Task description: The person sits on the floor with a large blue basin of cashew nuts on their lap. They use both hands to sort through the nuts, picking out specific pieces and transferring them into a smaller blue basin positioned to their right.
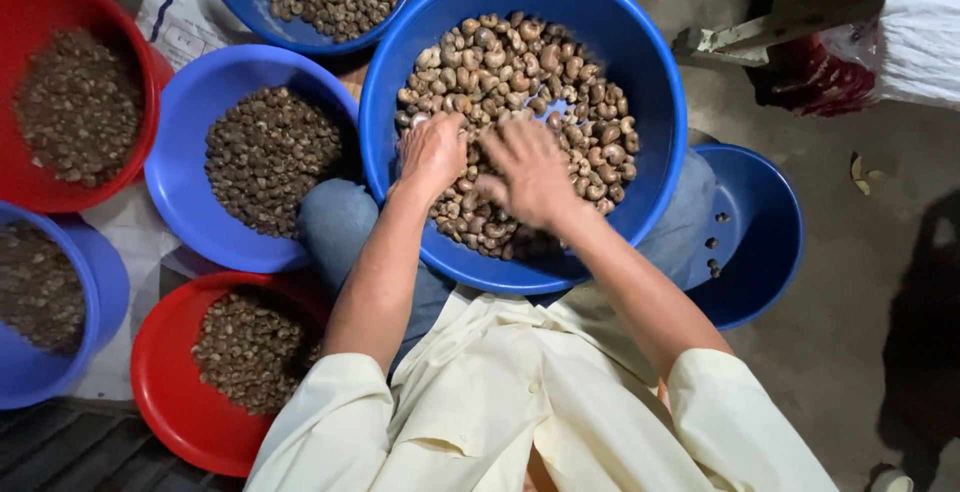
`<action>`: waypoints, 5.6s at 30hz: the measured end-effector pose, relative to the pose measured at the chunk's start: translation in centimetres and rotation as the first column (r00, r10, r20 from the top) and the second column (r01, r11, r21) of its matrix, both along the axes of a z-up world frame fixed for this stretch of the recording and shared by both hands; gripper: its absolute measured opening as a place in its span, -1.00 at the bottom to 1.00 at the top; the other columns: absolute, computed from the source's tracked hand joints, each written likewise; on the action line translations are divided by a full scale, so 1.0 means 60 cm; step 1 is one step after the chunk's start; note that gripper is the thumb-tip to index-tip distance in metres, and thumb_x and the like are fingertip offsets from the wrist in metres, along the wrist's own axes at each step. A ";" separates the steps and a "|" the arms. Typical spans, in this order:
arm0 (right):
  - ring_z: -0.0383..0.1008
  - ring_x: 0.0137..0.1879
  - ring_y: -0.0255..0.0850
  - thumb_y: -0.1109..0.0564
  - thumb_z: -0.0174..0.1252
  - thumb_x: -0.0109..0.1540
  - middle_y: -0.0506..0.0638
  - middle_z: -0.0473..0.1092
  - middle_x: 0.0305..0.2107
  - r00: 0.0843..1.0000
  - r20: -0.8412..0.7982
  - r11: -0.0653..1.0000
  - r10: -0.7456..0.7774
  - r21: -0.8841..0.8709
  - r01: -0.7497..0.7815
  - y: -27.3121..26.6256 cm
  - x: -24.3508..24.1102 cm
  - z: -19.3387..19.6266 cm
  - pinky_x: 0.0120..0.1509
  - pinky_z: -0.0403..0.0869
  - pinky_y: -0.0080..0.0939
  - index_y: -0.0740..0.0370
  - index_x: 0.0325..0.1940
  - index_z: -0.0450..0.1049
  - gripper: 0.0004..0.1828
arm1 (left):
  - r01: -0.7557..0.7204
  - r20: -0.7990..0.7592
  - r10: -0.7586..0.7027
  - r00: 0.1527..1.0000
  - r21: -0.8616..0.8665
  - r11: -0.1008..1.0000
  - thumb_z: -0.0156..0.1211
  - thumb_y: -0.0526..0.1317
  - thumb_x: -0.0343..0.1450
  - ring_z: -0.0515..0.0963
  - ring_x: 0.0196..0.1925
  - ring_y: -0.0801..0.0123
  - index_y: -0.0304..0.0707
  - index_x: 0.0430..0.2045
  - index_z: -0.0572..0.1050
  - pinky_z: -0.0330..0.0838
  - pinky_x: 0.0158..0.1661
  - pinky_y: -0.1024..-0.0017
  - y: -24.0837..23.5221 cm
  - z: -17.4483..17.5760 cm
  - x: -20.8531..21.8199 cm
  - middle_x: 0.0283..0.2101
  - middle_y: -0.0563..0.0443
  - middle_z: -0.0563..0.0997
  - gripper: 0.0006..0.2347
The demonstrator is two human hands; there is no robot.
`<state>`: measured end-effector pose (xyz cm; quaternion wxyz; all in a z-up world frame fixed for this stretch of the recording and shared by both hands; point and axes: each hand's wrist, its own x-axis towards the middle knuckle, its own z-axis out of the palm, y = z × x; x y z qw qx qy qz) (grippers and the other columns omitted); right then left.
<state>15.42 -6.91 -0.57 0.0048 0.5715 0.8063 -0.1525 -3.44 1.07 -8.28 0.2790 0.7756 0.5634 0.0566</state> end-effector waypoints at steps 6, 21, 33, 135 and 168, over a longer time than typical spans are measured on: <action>-0.29 0.68 0.10 -0.68 -0.43 0.29 0.21 -0.12 0.55 0.983 0.092 0.969 0.162 -0.205 -0.140 -0.094 0.025 -0.044 0.66 -0.24 0.26 -0.08 0.62 -0.05 0.00 | 0.014 0.010 -0.014 1.000 -0.005 1.000 0.04 -0.19 0.51 0.63 -0.09 -0.25 -0.21 -0.13 0.59 0.49 -0.10 -0.21 0.001 0.069 -0.002 -0.16 -0.23 0.64 -0.80; 0.54 -0.06 0.07 -0.02 0.21 0.28 0.02 0.47 -0.32 0.949 -0.315 0.986 0.000 0.158 0.052 -0.041 0.101 0.006 -0.03 0.50 0.08 0.01 -0.02 0.52 -0.78 | 0.235 -0.097 -0.220 0.971 0.172 0.957 0.16 -0.27 0.35 0.57 -0.15 -0.18 -0.24 -0.26 0.45 0.49 -0.19 -0.06 -0.006 -0.074 0.040 -0.26 -0.19 0.46 -0.86; 0.46 -0.15 -0.01 -0.09 0.26 0.17 -0.05 0.34 -0.29 0.997 -0.031 0.884 -0.066 0.462 0.072 0.078 0.019 -0.166 -0.30 0.54 -0.01 -0.06 -0.21 0.46 -0.80 | -0.177 0.662 0.585 0.468 -0.578 0.796 -0.04 -0.25 0.31 0.57 -0.58 0.37 -0.28 -0.27 0.53 0.48 -0.68 0.57 0.022 0.089 0.013 -0.48 -0.01 0.43 -0.77; 0.59 -0.23 0.39 -0.07 0.00 0.42 0.33 0.52 -0.47 0.898 -0.116 0.906 -0.423 -0.071 0.418 0.098 0.095 -0.092 -0.14 0.50 0.37 0.01 0.23 0.39 -0.67 | -0.132 0.008 0.132 0.991 -0.008 0.991 0.09 -0.22 0.47 0.68 -0.10 -0.20 -0.20 -0.09 0.54 0.57 -0.12 -0.16 0.097 0.086 -0.003 -0.25 -0.23 0.69 -0.81; 0.29 -0.67 -0.07 0.42 -0.03 0.33 -0.01 0.26 -0.69 0.935 -0.221 0.938 -0.277 0.149 0.313 0.195 0.056 -0.039 -0.70 0.41 0.05 0.35 0.39 0.19 -0.49 | -0.161 -0.036 0.175 0.984 0.237 0.958 0.21 -0.42 0.42 0.56 -0.63 0.31 -0.38 -0.13 0.47 0.49 -0.59 0.35 0.075 0.090 0.017 -0.59 -0.03 0.60 -0.83</action>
